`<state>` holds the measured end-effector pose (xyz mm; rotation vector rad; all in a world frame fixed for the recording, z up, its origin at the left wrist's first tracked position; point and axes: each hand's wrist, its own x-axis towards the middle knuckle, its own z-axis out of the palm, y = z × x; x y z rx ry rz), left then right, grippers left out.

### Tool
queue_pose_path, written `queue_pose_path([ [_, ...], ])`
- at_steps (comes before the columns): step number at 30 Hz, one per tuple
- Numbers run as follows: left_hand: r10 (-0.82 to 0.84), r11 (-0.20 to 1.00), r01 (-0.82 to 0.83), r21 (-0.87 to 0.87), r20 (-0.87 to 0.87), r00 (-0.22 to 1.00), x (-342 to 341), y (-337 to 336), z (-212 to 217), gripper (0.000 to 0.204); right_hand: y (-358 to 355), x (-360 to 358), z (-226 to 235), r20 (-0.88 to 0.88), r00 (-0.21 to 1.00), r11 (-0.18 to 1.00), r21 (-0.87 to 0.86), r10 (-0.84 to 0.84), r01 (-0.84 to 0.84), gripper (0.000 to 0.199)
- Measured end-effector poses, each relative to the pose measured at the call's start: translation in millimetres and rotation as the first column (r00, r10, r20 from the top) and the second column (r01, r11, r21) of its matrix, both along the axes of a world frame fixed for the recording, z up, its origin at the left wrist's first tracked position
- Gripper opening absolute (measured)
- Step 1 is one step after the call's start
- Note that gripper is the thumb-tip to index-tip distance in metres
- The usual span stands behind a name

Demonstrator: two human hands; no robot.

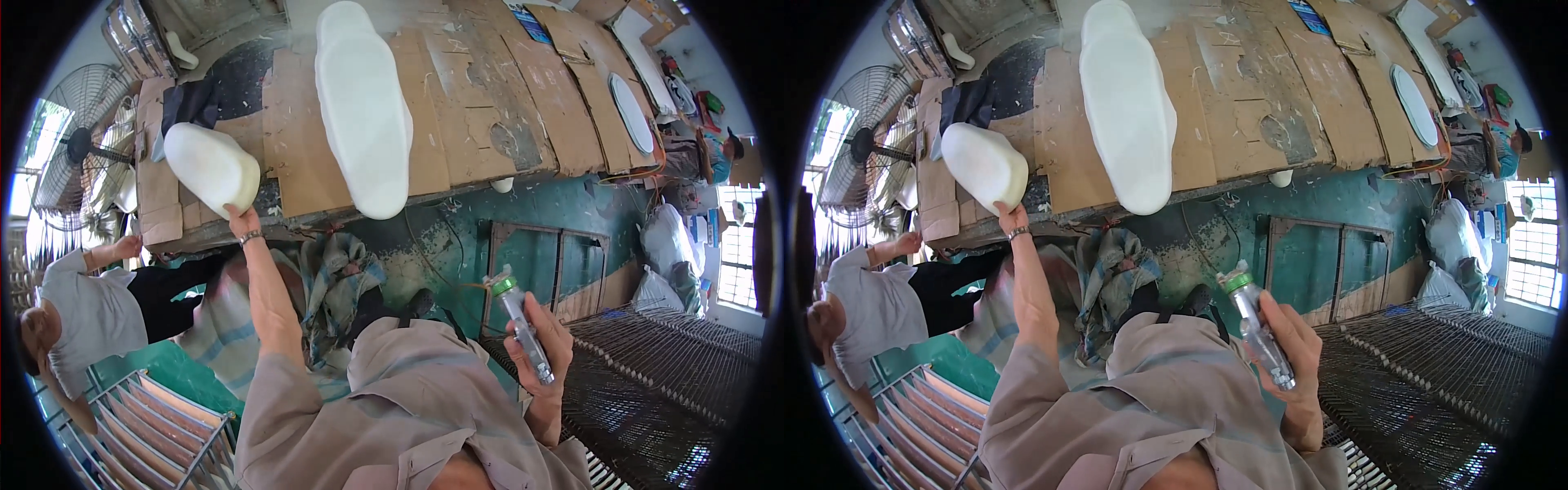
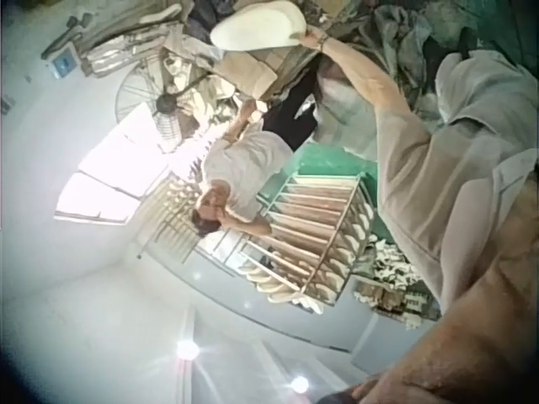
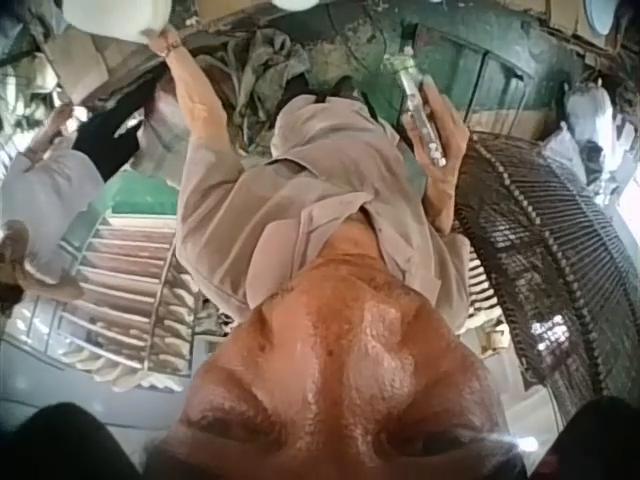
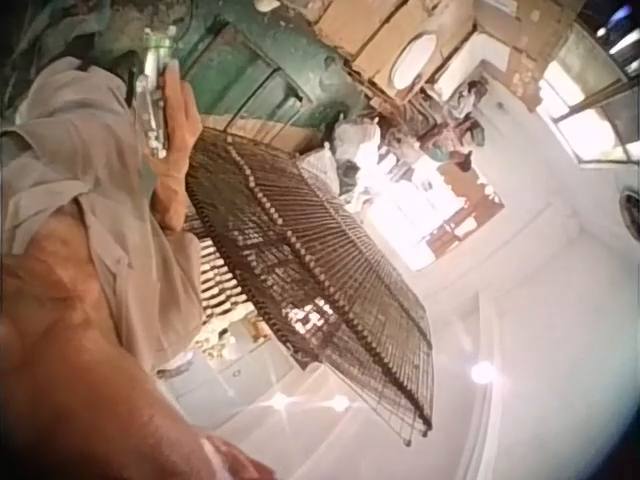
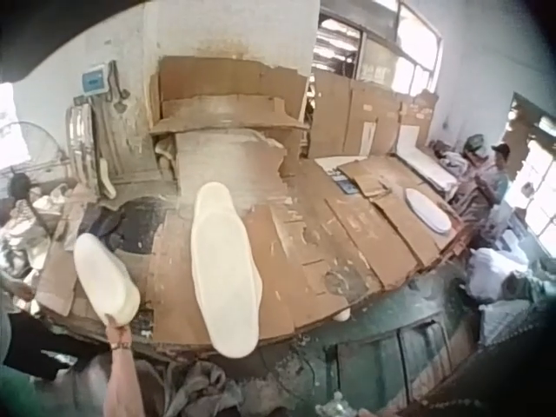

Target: Applying adhesive to foam components and arranging them on a workbench in a factory setting.

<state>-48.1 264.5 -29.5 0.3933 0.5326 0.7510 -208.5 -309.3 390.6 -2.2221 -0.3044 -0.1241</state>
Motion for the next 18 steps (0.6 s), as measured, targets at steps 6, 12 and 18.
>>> queue_pose_path([
  [6, -0.032, 0.998, 0.026, -0.064, -0.104, 0.994, -26.7, -30.7, -26.0, 0.054, 6.2, 8.0, -8.1, 0.010, 1.000, 1.000, -0.008, -0.024, 0.024, 0.054],
  [12, -0.248, 0.967, 0.218, -0.130, -0.305, 0.919, -73.8, -101.4, -27.5, 0.032, -9.5, 3.7, -3.2, 0.031, 0.995, 0.996, 0.000, 0.093, -0.093, 0.052],
  [18, -0.577, 0.749, 0.624, -0.223, -0.684, 0.447, -200.1, -195.8, -80.7, 0.017, -37.7, -9.3, -5.6, 0.103, 0.993, 0.999, 0.004, 0.052, -0.053, 0.049],
])
